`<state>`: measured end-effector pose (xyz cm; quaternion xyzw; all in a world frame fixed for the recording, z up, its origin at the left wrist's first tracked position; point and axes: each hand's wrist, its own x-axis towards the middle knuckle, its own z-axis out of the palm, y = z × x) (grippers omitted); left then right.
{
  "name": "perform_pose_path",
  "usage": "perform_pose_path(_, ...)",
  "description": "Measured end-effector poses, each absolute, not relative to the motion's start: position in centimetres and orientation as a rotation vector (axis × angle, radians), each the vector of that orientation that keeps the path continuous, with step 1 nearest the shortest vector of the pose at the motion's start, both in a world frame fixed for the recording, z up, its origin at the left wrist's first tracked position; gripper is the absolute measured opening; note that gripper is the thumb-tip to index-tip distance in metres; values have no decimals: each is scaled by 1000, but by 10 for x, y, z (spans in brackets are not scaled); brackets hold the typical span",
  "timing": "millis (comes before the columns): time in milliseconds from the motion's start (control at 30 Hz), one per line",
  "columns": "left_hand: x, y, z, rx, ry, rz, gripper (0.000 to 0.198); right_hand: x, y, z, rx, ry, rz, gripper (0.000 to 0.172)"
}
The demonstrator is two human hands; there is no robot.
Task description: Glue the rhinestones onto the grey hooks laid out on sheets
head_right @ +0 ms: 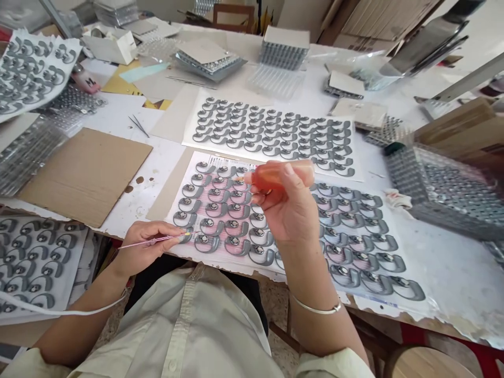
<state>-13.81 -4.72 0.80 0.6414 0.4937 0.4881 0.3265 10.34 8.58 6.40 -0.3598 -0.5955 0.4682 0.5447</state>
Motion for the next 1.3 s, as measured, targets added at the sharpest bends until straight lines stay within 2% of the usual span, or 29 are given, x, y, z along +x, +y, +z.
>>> perform_pose_path(100,-130,-42,6,1913,1249,1357,9,90,81,60,-834,-1315,1242,38)
perform_pose_path(300,-113,-34,-2,2406,1233,1310,22,71,67,39,-883,-1427,1161,31)
perform_pose_path(467,-111,-33,-2,2461,1291,1278,23,69,63,31,-905,-1621,845,28)
perform_pose_path(600,-109,-35,0,2598,1290,1200,20,69,61,30,-897,-1749,718,27)
perform_pose_path(933,-100,-37,11,2820,1372,1061,23,64,60,30,-889,-1875,732,23)
perform_pose_path(1300,-101,-37,13,2807,1382,1033,24,61,60,30,-916,-1931,724,30)
